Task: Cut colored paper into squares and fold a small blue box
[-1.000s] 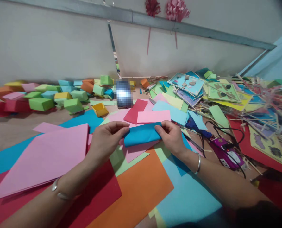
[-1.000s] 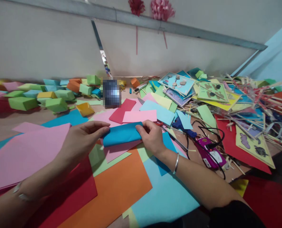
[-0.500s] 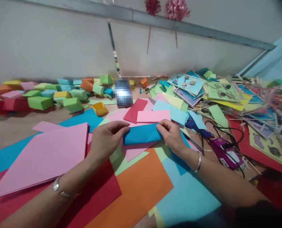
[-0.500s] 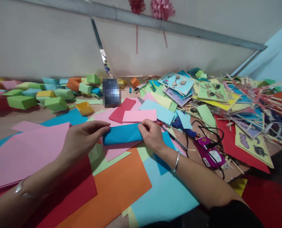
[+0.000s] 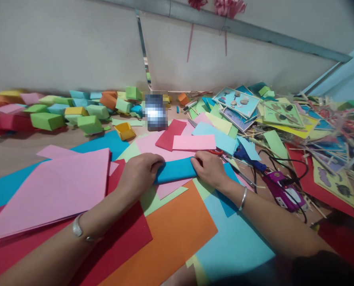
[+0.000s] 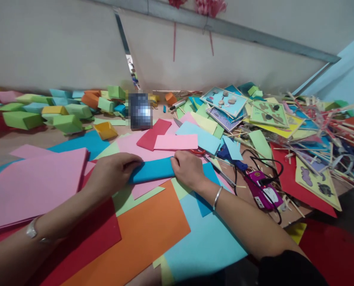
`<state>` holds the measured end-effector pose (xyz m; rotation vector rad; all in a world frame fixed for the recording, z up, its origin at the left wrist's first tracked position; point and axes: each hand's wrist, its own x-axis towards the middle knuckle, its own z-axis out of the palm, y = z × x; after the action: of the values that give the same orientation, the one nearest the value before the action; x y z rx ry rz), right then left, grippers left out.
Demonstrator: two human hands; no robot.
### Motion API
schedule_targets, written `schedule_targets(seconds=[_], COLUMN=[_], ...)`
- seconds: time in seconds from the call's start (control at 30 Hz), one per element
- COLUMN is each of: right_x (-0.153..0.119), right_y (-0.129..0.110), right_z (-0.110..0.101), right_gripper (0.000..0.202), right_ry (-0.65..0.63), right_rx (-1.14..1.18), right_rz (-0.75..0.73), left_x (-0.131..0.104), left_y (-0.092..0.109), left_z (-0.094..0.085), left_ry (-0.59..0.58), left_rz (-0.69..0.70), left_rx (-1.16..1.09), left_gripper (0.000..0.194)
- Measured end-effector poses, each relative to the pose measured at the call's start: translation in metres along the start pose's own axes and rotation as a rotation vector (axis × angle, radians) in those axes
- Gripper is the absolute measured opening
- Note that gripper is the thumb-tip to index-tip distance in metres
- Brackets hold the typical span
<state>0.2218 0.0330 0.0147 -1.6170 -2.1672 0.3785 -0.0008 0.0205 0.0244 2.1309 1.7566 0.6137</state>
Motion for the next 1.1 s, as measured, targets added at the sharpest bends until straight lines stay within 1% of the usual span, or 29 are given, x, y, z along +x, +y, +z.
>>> schedule_targets(seconds=[0.1, 0.2, 0.33, 0.43, 0.47, 0.57, 0.63, 0.67, 0.73, 0.8, 0.97, 1.1], right_x=[-0.001, -0.003, -0.004, -0.005, -0.005, -0.006, -0.007, -0.007, -0.006, -0.006, -0.005, -0.005], right_y=[-0.002, -0.003, -0.002, -0.003, -0.003, -0.006, -0.008, -0.009, -0.011, -0.012, -0.013, -0.013], right_z=[0.001, 0.003, 0.006, 0.008, 0.008, 0.008, 0.007, 0.006, 0.005, 0.003, 0.003, 0.002], right_gripper=[0.024, 0.019, 0.015, 0.007, 0.007, 0.019, 0.017, 0.014, 0.009, 0.011, 0.012, 0.012], right_ry=[-0.019, -0.029, -0.044, -0.034, -0.029, -0.013, -0.020, -0.033, -0.068, -0.091, -0.108, -0.112], right_rx=[-0.093, -0.167, -0.186, -0.179, -0.177, -0.189, -0.214, -0.230, -0.266, -0.299, -0.325, -0.326], right_rz=[0.004, -0.002, 0.009, 0.043, 0.054, 0.059, 0.047, 0.039, 0.015, -0.003, -0.005, -0.010], left_x=[-0.002, -0.004, -0.004, 0.001, 0.003, 0.008, 0.011, 0.012, 0.014, 0.015, 0.015, 0.011], left_y=[0.003, 0.004, 0.002, -0.001, -0.001, 0.001, 0.004, 0.005, 0.009, 0.014, 0.027, 0.035], left_z=[0.001, 0.002, 0.002, 0.002, 0.002, 0.000, -0.001, -0.002, -0.001, 0.002, 0.013, 0.015], left_ry=[-0.028, -0.066, -0.103, -0.135, -0.150, -0.181, -0.217, -0.253, -0.323, -0.342, -0.254, -0.222], left_rz=[0.028, 0.096, 0.165, 0.225, 0.246, 0.347, 0.409, 0.412, 0.346, 0.254, 0.093, 0.040], left_rx=[0.066, 0.146, 0.192, 0.228, 0.234, 0.263, 0.308, 0.320, 0.302, 0.267, 0.275, 0.279], left_gripper=[0.034, 0.034, 0.035, 0.041, 0.042, 0.042, 0.040, 0.038, 0.035, 0.029, 0.024, 0.018])
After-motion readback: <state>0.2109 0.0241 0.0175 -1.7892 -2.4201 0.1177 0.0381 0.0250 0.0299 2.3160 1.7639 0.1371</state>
